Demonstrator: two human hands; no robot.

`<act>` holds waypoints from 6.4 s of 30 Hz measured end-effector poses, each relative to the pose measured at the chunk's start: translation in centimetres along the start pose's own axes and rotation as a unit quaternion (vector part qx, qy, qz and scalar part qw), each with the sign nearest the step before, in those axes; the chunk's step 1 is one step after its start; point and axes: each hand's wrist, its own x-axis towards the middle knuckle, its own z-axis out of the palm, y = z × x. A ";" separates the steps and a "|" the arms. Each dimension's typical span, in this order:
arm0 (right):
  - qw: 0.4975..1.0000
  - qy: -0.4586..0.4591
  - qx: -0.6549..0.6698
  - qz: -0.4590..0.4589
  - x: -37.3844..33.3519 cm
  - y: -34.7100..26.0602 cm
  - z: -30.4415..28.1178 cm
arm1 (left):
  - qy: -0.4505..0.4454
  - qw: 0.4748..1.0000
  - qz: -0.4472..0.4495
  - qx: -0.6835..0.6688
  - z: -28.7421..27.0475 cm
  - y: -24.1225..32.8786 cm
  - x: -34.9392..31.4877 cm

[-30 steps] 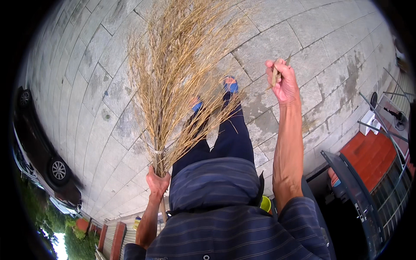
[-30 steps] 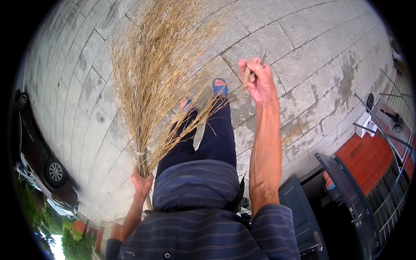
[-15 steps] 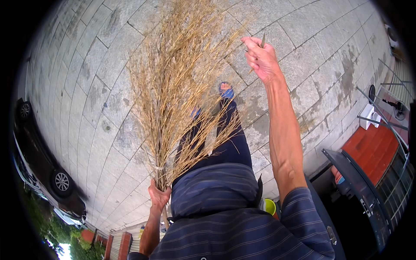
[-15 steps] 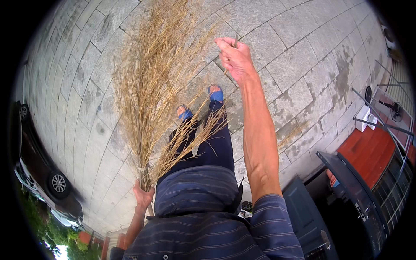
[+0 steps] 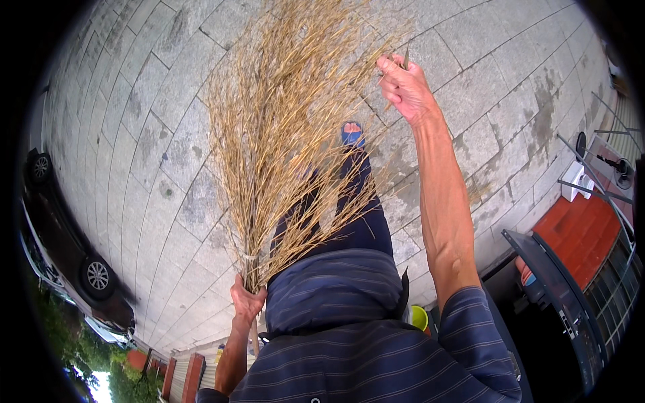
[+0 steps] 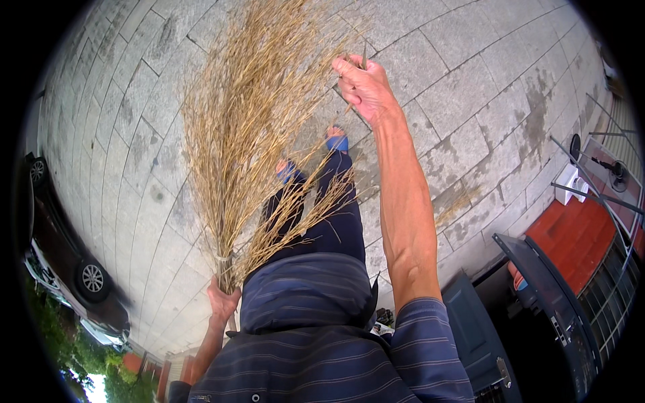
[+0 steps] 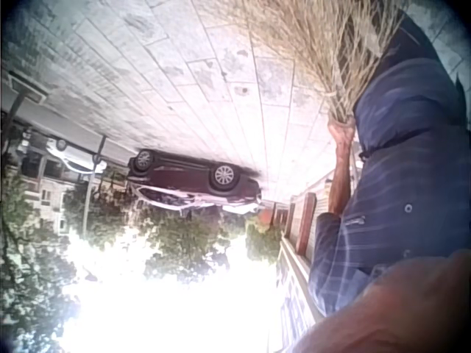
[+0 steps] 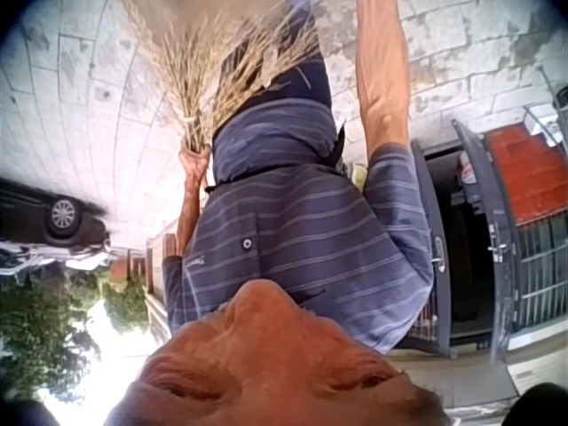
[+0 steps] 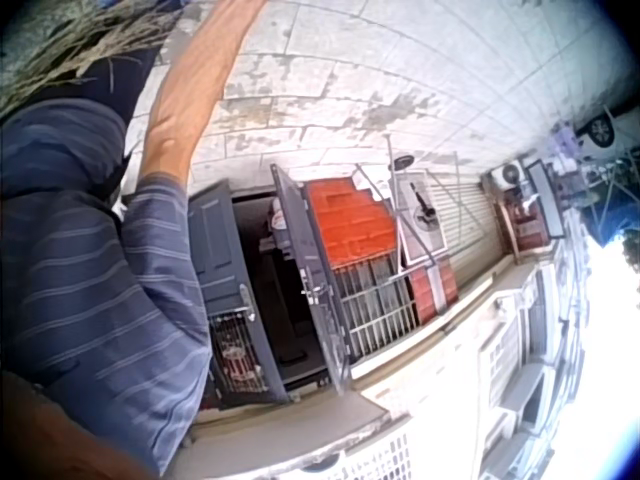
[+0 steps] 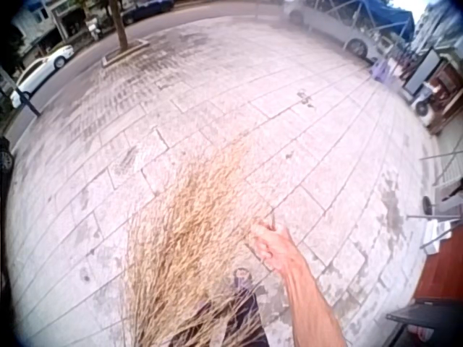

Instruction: The person assembles a traditional straw broom by inserting a wooden handle into a bundle of straw and securing it with a white tie. They adjust the straw and handle alignment, then lift and inspect the finished broom.

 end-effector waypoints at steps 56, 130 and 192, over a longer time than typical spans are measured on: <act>0.993 -0.079 0.016 0.087 -3.3 3.9 2.6 | -0.321 0.783 -0.130 -0.517 -2.8 3.2 -1.2; 0.819 -0.051 -0.513 -0.251 6.0 0.9 2.7 | -0.433 0.603 -0.279 -0.609 -3.1 2.2 -2.7; 0.995 0.054 -0.072 0.032 -11.1 5.6 5.7 | -0.490 0.435 -0.118 -0.746 1.1 2.5 1.1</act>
